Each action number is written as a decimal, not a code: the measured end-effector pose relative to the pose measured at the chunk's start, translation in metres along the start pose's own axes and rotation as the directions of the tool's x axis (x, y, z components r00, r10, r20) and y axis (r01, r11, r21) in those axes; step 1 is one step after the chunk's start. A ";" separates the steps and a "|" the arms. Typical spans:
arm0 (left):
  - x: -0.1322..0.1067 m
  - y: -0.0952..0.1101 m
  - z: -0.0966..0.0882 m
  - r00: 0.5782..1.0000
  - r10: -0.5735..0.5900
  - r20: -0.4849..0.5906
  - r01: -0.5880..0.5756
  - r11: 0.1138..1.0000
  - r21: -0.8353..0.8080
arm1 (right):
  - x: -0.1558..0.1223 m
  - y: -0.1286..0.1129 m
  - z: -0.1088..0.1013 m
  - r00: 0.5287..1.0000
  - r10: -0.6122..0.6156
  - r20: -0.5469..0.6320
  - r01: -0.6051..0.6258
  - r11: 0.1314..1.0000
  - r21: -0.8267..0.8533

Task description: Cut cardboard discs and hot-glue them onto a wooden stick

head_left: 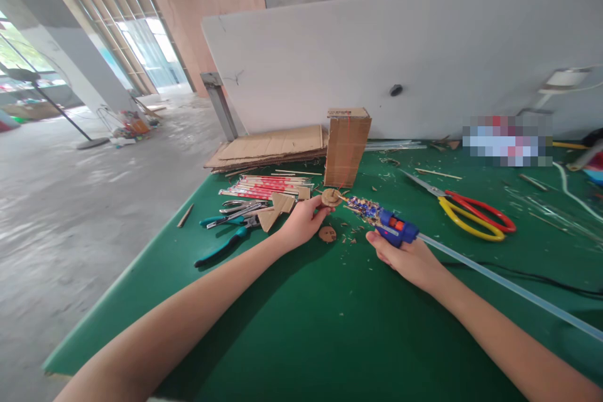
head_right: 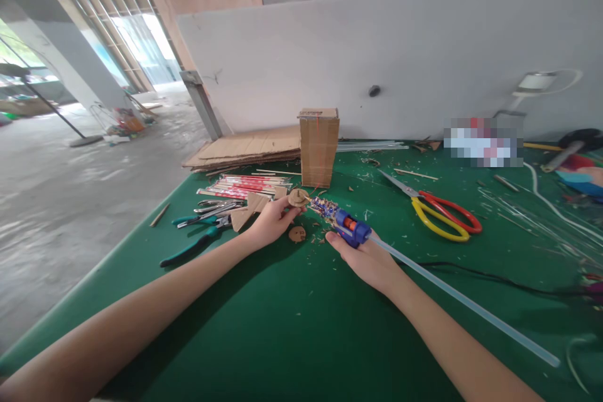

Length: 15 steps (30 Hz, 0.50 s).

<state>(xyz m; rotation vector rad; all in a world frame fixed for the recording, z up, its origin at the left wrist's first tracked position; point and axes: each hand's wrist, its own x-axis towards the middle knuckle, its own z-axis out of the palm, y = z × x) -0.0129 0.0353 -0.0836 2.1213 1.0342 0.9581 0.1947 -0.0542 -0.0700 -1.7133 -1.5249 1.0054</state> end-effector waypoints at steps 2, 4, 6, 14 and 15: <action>0.000 0.000 0.000 1.000 -0.005 0.000 0.005 1.000 -0.009 | 0.001 0.002 0.000 1.000 0.003 -0.005 -0.004 1.000 -0.006; 0.000 0.000 0.000 1.000 -0.015 -0.004 0.015 1.000 -0.016 | 0.002 0.004 -0.001 1.000 0.007 -0.012 -0.007 1.000 -0.014; 0.000 0.000 0.000 1.000 -0.028 -0.006 0.028 0.999 -0.025 | 0.002 0.005 -0.001 1.000 0.006 -0.014 -0.006 1.000 -0.024; -0.001 0.002 0.000 1.000 -0.026 -0.010 0.025 0.999 -0.033 | 0.002 0.007 -0.002 0.999 -0.044 -0.014 0.044 0.999 -0.024; -0.001 0.003 0.000 1.000 -0.029 -0.011 0.029 0.999 -0.027 | 0.003 0.008 -0.002 0.999 -0.043 -0.014 0.043 0.999 -0.019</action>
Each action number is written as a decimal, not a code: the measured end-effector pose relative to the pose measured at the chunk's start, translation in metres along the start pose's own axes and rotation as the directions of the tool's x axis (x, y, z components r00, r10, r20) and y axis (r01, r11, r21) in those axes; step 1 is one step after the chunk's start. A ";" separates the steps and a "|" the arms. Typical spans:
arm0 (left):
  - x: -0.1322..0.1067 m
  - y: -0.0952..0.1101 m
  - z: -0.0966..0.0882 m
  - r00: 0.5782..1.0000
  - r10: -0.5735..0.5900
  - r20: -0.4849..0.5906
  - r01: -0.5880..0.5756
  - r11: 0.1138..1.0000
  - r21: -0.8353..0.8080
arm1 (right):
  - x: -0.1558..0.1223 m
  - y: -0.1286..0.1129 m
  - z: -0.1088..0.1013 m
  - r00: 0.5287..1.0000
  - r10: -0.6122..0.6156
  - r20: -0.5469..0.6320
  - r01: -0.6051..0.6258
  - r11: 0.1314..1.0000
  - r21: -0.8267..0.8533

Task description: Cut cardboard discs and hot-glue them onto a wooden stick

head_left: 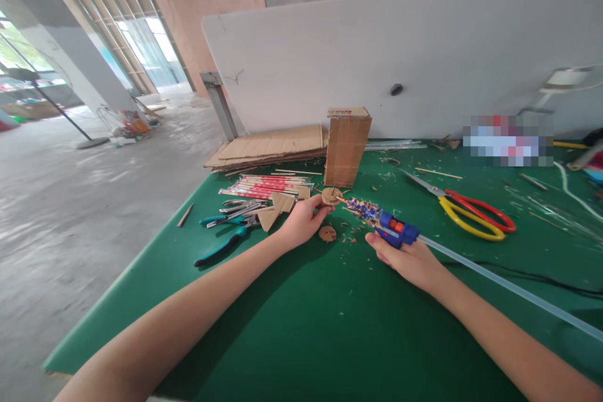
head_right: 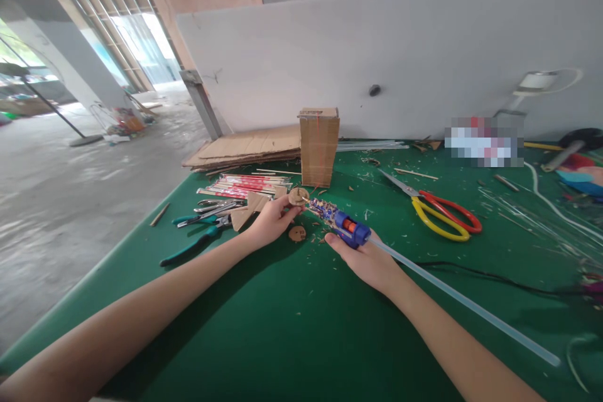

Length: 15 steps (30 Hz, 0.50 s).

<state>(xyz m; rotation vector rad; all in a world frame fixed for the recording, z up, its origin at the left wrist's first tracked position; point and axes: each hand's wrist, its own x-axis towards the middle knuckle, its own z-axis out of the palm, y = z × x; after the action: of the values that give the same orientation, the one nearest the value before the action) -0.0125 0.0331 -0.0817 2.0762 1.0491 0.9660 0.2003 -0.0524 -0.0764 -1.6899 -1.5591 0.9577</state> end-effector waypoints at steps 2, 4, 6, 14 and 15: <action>0.000 0.001 0.000 1.000 -0.006 -0.003 0.006 1.000 0.018 | 0.001 0.002 0.001 1.000 0.009 0.002 -0.009 1.000 0.006; 0.000 0.001 0.000 1.000 -0.005 -0.009 0.006 0.999 0.035 | 0.001 0.004 0.002 1.000 0.012 -0.006 -0.012 1.000 0.012; 0.000 -0.001 0.000 1.000 -0.001 -0.017 0.001 0.999 0.050 | 0.000 0.004 0.002 1.000 0.011 -0.025 -0.010 1.000 0.017; 0.001 -0.009 0.002 0.999 0.022 -0.028 -0.020 0.997 0.070 | -0.004 -0.011 -0.002 0.999 0.020 0.029 -0.019 0.999 -0.050; 0.001 -0.009 0.002 0.999 0.022 -0.029 -0.020 0.998 0.065 | -0.004 -0.012 -0.002 0.999 0.022 0.030 -0.020 0.999 -0.046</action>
<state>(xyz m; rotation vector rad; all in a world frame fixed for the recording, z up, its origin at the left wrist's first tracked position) -0.0135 0.0380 -0.0895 2.1358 1.0888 0.9879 0.1956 -0.0556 -0.0646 -1.7337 -1.5967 0.9695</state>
